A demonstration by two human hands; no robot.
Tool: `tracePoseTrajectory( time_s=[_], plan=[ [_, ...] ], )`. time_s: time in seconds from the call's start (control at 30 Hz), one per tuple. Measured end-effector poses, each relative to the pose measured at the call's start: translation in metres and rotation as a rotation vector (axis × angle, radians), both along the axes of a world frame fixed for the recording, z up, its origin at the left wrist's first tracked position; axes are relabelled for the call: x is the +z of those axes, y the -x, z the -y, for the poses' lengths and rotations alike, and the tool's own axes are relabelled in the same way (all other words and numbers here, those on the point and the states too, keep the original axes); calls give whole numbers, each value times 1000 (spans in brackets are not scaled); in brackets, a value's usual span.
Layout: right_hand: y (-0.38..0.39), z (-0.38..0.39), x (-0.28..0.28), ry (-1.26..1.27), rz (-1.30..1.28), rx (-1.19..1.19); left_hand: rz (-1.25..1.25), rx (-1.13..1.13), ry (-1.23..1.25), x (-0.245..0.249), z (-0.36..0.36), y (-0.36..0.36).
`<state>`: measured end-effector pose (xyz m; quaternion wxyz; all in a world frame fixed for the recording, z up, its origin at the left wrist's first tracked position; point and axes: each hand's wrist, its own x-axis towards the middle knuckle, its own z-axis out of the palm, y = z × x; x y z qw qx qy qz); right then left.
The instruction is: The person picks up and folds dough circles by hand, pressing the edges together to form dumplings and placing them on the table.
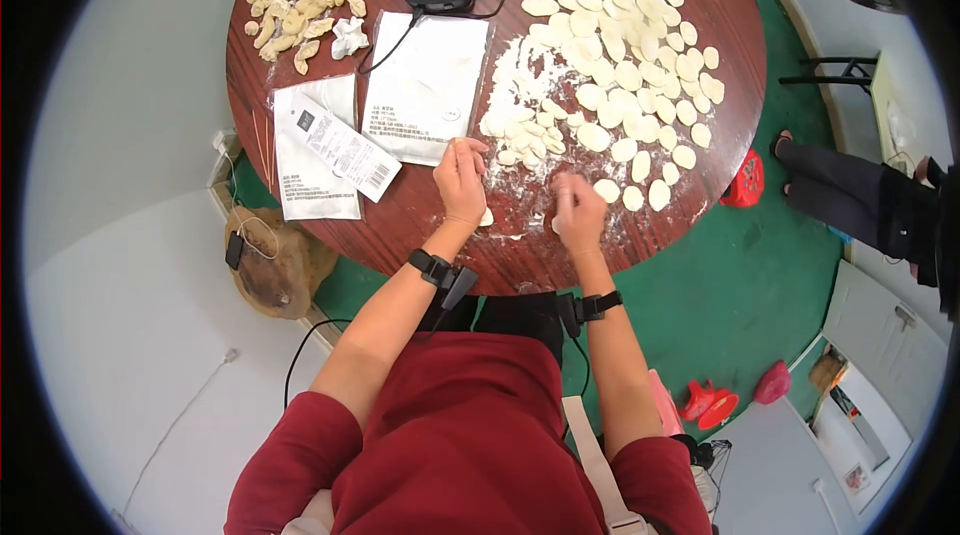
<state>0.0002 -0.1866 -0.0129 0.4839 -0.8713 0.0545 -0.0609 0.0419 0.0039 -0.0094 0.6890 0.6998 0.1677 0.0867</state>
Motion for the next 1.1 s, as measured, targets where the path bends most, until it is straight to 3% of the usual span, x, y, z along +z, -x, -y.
tracePoseTrajectory(
  time_s=[0.03, 0.1, 0.13, 0.23, 0.37, 0.43, 0.47, 0.53, 0.57, 0.63, 0.77, 0.8, 0.87, 0.9, 0.93, 1.0, 1.03, 1.1],
  plan=[
    [1, -7, 12, 52, -40, 127, 11, 5, 1, 1, 5, 0],
    [1, -25, 35, 4, -392, 343, 12, 9, -8, 3, 12, -1],
    [5, -35, 31, 3, -393, 339, 11, 4, -8, 4, 15, -2],
    [11, -52, 13, -688, -733, 216, 8, 32, 22, 5, 19, -5],
    [8, -50, 17, -724, -679, 156, 34, 65, 41, 11, 14, -8],
    [4, -48, 24, -181, -310, 220, 30, 57, 38, 15, 6, -8],
    [4, -47, 22, -183, -310, 220, 30, 56, 35, 17, 1, -7],
    [1, -44, 18, 171, 176, 267, 81, 62, -31, 20, -9, -7],
    [3, -44, 17, 171, 178, 267, 65, 80, -17, 21, -13, -6],
    [10, -44, 27, 314, 171, 544, 62, 69, -48, 21, -21, -4],
    [13, -34, 36, 201, 177, 516, -50, -62, -165, 19, -25, 5],
    [9, -25, 32, 206, 192, 352, -48, -59, -163, 19, -22, 4],
    [0, -3, 23, 233, 203, 76, 158, -194, -525, 20, -10, 3],
    [-5, 10, 19, 255, 199, -35, 181, -291, -541, 17, -5, 1],
    [-10, 20, 18, 263, 198, -32, 180, -288, -533, 14, 3, -1],
    [-20, 34, 17, 404, 211, -201, 376, -370, -814, 6, 20, -5],
    [-22, 36, 16, 408, 210, -198, 311, -484, -853, 2, 24, -4],
    [-25, 31, 10, 508, 196, -63, 359, -503, -869, -7, 35, -5]
  ],
)
